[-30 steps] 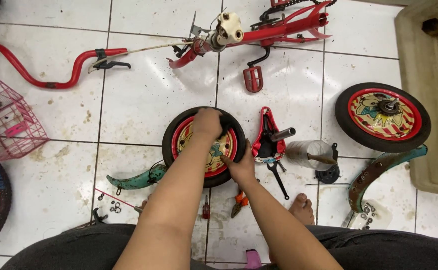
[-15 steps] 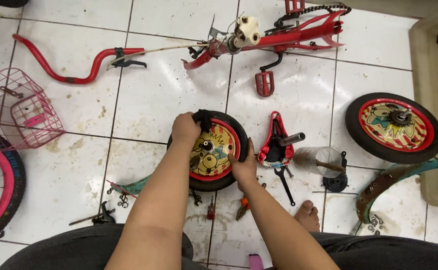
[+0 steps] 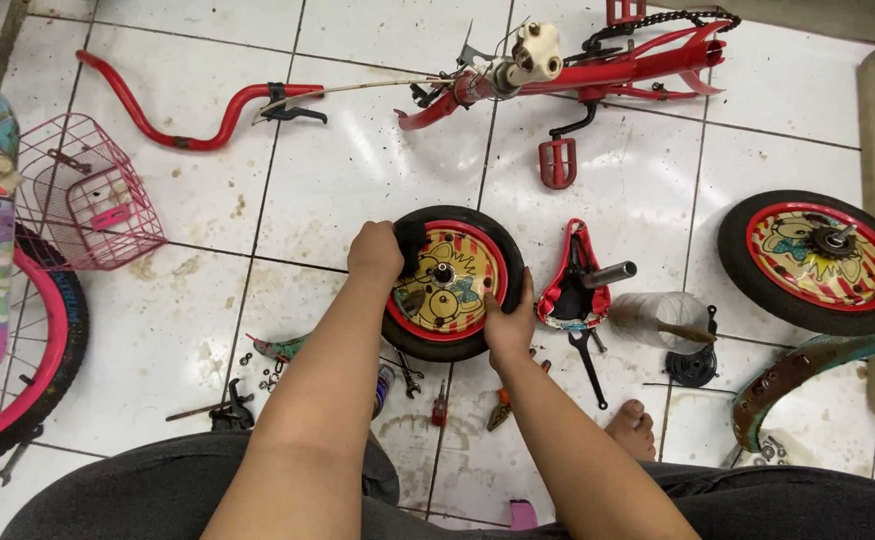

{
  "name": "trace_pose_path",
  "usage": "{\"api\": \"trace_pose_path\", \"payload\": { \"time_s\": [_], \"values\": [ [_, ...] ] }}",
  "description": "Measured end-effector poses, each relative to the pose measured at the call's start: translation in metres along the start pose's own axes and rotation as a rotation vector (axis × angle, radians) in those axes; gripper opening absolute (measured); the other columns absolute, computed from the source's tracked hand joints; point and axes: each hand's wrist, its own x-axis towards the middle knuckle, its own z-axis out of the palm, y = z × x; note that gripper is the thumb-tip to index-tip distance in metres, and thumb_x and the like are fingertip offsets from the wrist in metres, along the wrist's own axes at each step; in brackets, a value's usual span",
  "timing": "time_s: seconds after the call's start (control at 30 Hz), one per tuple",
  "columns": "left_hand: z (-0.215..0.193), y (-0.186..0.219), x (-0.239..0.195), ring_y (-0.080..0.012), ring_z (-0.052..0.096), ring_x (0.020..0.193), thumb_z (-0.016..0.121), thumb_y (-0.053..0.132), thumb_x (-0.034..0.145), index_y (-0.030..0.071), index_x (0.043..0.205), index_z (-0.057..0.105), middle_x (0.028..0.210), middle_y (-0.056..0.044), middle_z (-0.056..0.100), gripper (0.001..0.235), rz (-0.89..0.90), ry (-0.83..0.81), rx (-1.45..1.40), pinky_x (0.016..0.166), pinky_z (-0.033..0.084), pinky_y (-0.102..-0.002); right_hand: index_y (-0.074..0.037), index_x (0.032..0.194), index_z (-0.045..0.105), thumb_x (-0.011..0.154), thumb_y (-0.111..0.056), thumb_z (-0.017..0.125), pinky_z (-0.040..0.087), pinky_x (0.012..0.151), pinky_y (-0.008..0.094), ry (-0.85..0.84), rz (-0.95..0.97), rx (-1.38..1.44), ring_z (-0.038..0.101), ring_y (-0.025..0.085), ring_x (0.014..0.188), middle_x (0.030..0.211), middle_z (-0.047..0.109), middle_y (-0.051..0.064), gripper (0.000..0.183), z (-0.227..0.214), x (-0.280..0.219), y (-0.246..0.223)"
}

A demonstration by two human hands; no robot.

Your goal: The person wipes a black bicycle hub cover with a black cloth, then uses a small brush to clean the hub of a small bicycle wheel. They continue wiping the wheel hub and cover with the cloth.

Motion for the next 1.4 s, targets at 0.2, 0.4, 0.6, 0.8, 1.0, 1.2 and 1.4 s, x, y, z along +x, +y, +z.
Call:
{"api": "trace_pose_path", "payload": {
  "time_s": [0.2, 0.4, 0.6, 0.8, 1.0, 1.2, 1.4],
  "values": [
    [0.012, -0.005, 0.003, -0.0258, 0.071, 0.078, 0.059, -0.003, 0.089, -0.003, 0.093, 0.073, 0.08, -0.018, 0.069, 0.014, -0.13, -0.139, 0.121, 0.067, 0.061, -0.036, -0.026, 0.161, 0.036, 0.096, -0.017, 0.07, 0.043, 0.114, 0.046, 0.037, -0.055, 0.034, 0.047, 0.038, 0.141, 0.148, 0.05, 0.024, 0.074, 0.002, 0.001, 0.002],
    [-0.007, -0.003, -0.026, -0.0299, 0.072, 0.085, 0.057, -0.005, 0.089, -0.006, 0.098, 0.072, 0.085, -0.022, 0.07, 0.018, -0.169, -0.239, 0.063, 0.073, 0.061, -0.039, -0.03, 0.16, 0.04, 0.095, -0.019, 0.071, 0.047, 0.11, 0.043, 0.063, -0.061, 0.011, 0.052, 0.036, 0.138, 0.145, 0.054, 0.022, 0.072, 0.006, 0.007, 0.011],
    [-0.006, -0.019, -0.031, -0.0343, 0.072, 0.096, 0.059, -0.001, 0.09, -0.005, 0.115, 0.07, 0.1, -0.023, 0.072, 0.028, -0.175, -0.153, -0.008, 0.079, 0.061, -0.045, -0.028, 0.161, 0.037, 0.095, -0.018, 0.069, 0.044, 0.114, 0.045, 0.026, -0.086, -0.039, 0.051, 0.037, 0.138, 0.143, 0.054, 0.023, 0.074, 0.005, 0.006, 0.01],
    [-0.004, -0.018, -0.032, -0.0339, 0.067, 0.114, 0.06, 0.012, 0.097, -0.001, 0.135, 0.06, 0.121, -0.023, 0.068, 0.04, -0.123, -0.064, -0.049, 0.091, 0.06, -0.049, -0.018, 0.16, 0.037, 0.093, -0.016, 0.069, 0.043, 0.114, 0.051, 0.015, -0.205, -0.117, 0.05, 0.046, 0.137, 0.141, 0.054, 0.032, 0.075, -0.002, -0.004, 0.003],
    [0.016, -0.01, -0.012, -0.0333, 0.059, 0.123, 0.065, 0.021, 0.096, 0.007, 0.136, 0.061, 0.124, -0.014, 0.065, 0.043, -0.089, 0.002, 0.064, 0.097, 0.054, -0.058, -0.024, 0.161, 0.036, 0.093, -0.024, 0.069, 0.043, 0.112, 0.052, 0.024, -0.244, -0.184, 0.051, 0.046, 0.135, 0.135, 0.057, 0.03, 0.075, 0.002, 0.011, 0.026],
    [0.026, -0.007, 0.009, -0.035, 0.061, 0.118, 0.068, 0.02, 0.094, 0.004, 0.124, 0.066, 0.115, -0.015, 0.066, 0.034, -0.023, 0.036, 0.001, 0.091, 0.059, -0.057, -0.027, 0.163, 0.033, 0.096, -0.027, 0.067, 0.038, 0.114, 0.053, 0.025, -0.249, -0.229, 0.047, 0.048, 0.138, 0.134, 0.053, 0.03, 0.075, 0.004, 0.016, 0.035],
    [0.039, 0.002, 0.024, -0.0349, 0.061, 0.121, 0.071, 0.017, 0.092, 0.008, 0.118, 0.069, 0.115, -0.011, 0.067, 0.027, 0.064, 0.061, 0.034, 0.111, 0.039, -0.066, -0.032, 0.164, 0.028, 0.099, -0.029, 0.063, 0.039, 0.114, 0.055, -0.018, -0.19, -0.239, 0.043, 0.049, 0.141, 0.141, 0.045, 0.031, 0.074, 0.002, 0.013, 0.026]
  ]
}}
